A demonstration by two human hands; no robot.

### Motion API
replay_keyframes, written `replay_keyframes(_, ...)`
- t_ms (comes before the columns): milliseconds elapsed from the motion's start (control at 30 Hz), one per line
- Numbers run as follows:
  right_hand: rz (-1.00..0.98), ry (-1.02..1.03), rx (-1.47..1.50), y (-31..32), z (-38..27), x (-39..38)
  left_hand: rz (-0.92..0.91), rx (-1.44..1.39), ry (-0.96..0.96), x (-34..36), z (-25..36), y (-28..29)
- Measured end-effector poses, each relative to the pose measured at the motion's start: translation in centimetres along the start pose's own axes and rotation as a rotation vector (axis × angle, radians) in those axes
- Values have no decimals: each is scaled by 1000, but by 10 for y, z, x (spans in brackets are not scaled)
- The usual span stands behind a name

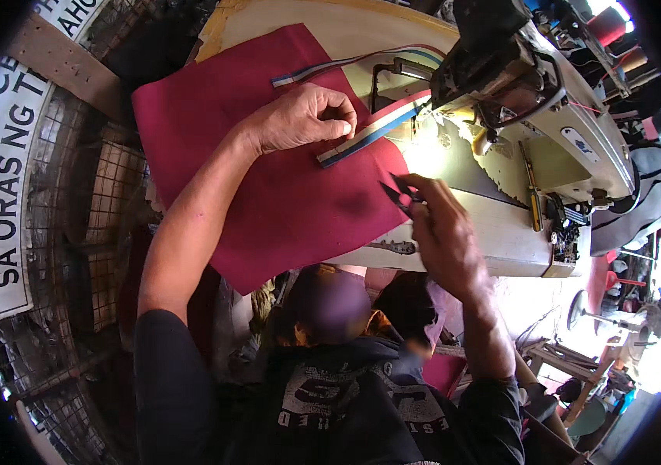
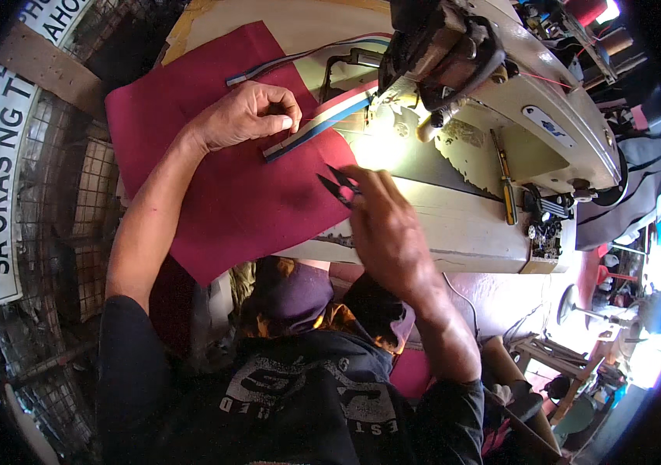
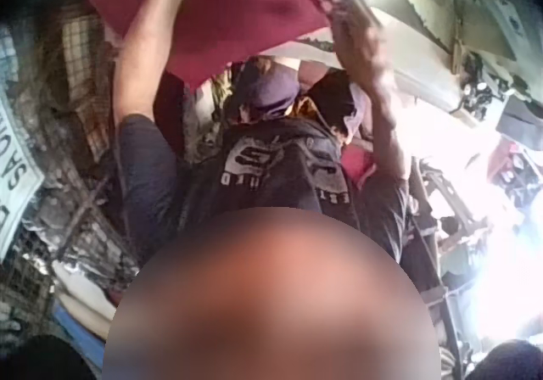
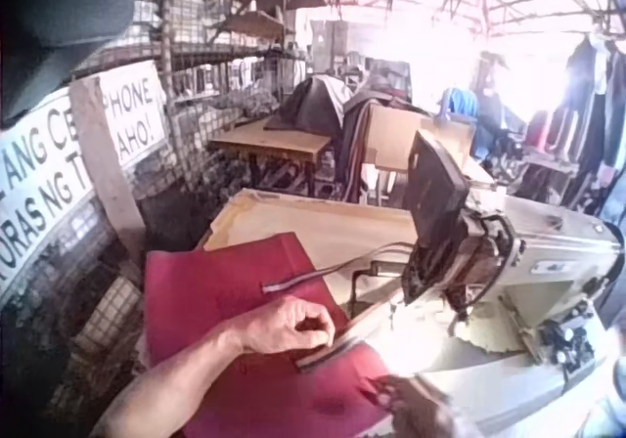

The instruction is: Sewing colorful straps onto a pink fabric piece to assemble a bag using an industrial sewing machine.

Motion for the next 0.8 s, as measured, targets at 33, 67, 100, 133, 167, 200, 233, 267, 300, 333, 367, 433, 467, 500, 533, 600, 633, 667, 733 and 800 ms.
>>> replay_keyframes(33, 22, -5, 18, -10, -7, 7, -33, 4, 7, 0, -6, 1)
replay_keyframes(67, 28, -40, 42, -20, -10, 13, -57, -50, -58, 0, -6, 0)
replay_keyframes(100, 15, -51, 59, -29, -12, 19, -51, -50, -67, 0, -9, 1)
replay_keyframes(133, 26, -76, 61, -35, -11, 25, -38, -37, -43, 1, -14, 2)
replay_keyframes(167, 30, -61, 32, -41, -11, 31, -42, -55, -89, 1, -13, 2)
replay_keyframes(200, 17, -49, -4, -46, -11, 35, -40, -58, -89, 2, -13, 3)
replay_keyframes(233, 32, -46, 2, -49, -10, 39, -56, -45, -121, 1, -12, 2)
replay_keyframes(267, 45, -55, 19, -52, -9, 41, -73, -32, -154, 1, -9, 1)
replay_keyframes(300, 48, -56, 35, -55, -8, 43, -74, -35, -153, 1, -9, 1)
replay_keyframes(333, 57, -67, 35, -57, -7, 45, -68, -18, -185, 1, -6, 1)
replay_keyframes(367, 52, -74, 12, -60, -6, 46, -62, 0, -217, 1, -4, 1)
replay_keyframes(433, 47, -81, -10, -64, -4, 47, -63, 2, -202, 0, -5, 2)
replay_keyframes(467, 57, -97, -24, -65, -3, 47, -60, 19, -170, 0, -7, 2)
replay_keyframes(500, 51, -97, -32, -65, -2, 48, -65, 6, -188, 0, -7, 2)
replay_keyframes(533, 69, -114, -37, -63, -1, 48, -57, 12, -183, 0, -8, 2)
replay_keyframes(600, 28, -198, 96, -64, 3, 46, -49, 19, -179, 0, -10, 2)
replay_keyframes(633, 44, -199, 95, -62, 3, 46, -45, 26, -185, 0, -10, 1)
replay_keyframes(667, 47, -210, 114, -61, 4, 46, -43, 33, -191, 0, -9, 1)
replay_keyframes(733, 59, -227, 137, -60, 6, 47, -45, 6, -201, 0, -7, 1)
replay_keyframes(800, 99, -65, 39, -60, -1, 51, -50, -17, -212, 0, -5, 1)
Point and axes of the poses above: each hand's wrist, its own x-axis towards the middle knuckle, its own y-axis out of the back of the hand, z = x × y, the point moved 6 cm from there along x, towards the middle knuckle, and after that the axes turned 11 degrees about z, right-handed, at the moved point
